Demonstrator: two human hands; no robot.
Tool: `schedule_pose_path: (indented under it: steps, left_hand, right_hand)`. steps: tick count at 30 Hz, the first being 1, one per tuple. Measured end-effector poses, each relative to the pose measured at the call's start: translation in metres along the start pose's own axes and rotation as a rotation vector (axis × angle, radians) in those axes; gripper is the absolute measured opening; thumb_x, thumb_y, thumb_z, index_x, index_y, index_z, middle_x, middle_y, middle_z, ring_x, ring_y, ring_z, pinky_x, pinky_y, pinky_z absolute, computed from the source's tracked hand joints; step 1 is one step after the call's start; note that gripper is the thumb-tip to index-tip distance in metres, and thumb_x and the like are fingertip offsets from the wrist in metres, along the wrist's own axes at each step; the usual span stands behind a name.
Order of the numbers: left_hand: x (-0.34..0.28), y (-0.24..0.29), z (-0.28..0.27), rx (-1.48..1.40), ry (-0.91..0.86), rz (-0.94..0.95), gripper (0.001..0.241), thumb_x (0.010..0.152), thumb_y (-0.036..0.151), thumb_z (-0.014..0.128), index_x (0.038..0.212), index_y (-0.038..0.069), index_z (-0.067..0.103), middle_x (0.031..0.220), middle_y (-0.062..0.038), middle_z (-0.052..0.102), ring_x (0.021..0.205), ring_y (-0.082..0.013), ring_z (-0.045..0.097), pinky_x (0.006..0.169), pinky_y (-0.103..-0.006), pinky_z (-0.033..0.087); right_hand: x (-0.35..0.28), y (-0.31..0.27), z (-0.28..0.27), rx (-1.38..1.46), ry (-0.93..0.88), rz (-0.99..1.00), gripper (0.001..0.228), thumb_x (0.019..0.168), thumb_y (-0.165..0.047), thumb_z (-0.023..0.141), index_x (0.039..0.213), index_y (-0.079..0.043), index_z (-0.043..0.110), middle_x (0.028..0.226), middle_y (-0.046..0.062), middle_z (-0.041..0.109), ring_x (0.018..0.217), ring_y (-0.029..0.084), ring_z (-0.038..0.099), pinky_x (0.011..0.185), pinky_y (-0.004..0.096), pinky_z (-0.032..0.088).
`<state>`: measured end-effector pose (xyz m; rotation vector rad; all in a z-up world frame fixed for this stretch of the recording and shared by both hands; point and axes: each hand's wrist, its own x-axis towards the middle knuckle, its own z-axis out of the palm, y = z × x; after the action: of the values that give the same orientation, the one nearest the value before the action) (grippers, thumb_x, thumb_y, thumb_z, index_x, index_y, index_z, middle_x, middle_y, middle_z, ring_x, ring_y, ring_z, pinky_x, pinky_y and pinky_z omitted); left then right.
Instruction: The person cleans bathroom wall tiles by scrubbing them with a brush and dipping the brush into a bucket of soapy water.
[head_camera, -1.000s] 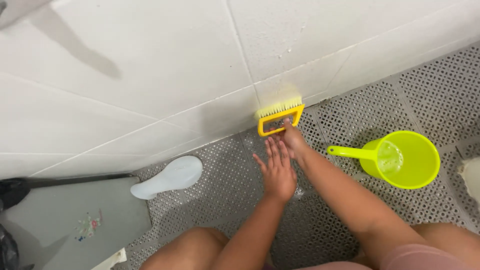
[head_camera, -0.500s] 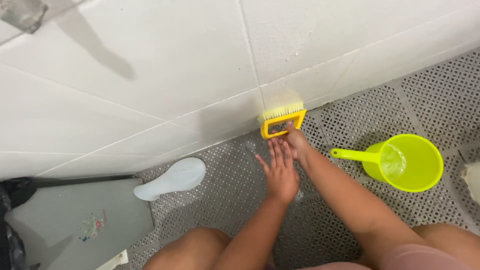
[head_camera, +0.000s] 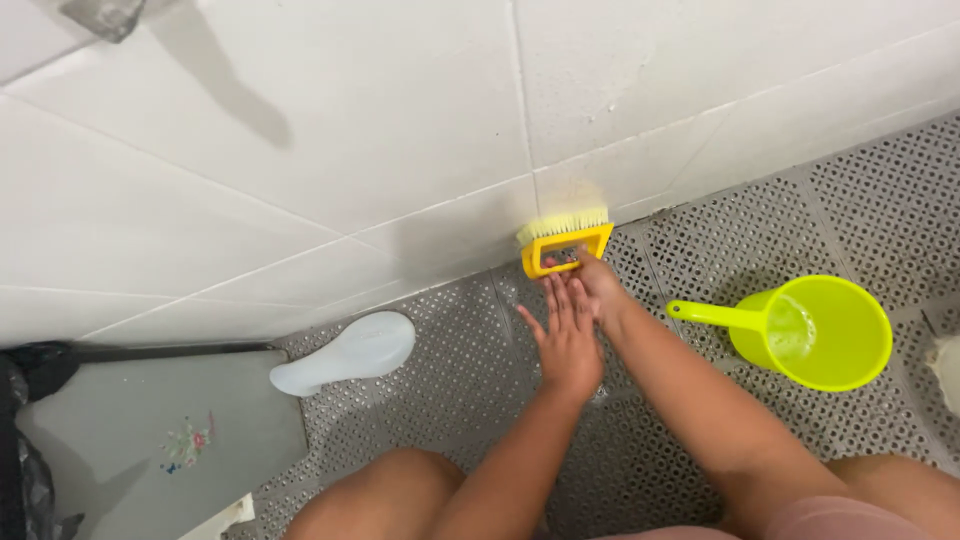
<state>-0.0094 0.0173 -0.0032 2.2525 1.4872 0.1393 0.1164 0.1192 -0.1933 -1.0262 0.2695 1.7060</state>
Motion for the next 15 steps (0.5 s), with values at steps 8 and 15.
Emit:
schedule_pose_path:
  steps: [8,15]
  left_hand:
    - [-0.007,-0.002,0.002,0.012,0.063,0.03,0.09,0.088,0.012,0.06,0.16,-0.003,0.009,0.167,-0.033,-0.001,0.157,-0.0434,-0.001,0.112,-0.0774,-0.009]
    - [-0.007,0.008,0.002,0.031,-0.048,-0.024,0.09,0.089,0.016,0.059,0.16,-0.005,0.008,0.167,-0.032,-0.002,0.157,-0.0425,-0.004,0.113,-0.0765,-0.01]
  right_hand:
    - [-0.024,-0.174,-0.053,0.465,0.169,-0.456,0.047,0.116,-0.056,0.037,0.118,-0.009,0.043,0.096,0.011,0.056,0.081,0.021,0.06,0.086,0.045,0.066]
    - [-0.04,-0.035,0.02,0.095,0.035,-0.148,0.047,0.11,-0.051,0.028,0.131,-0.014,0.048,0.094,0.008,0.059,0.078,0.022,0.061,0.08,0.052,0.06]
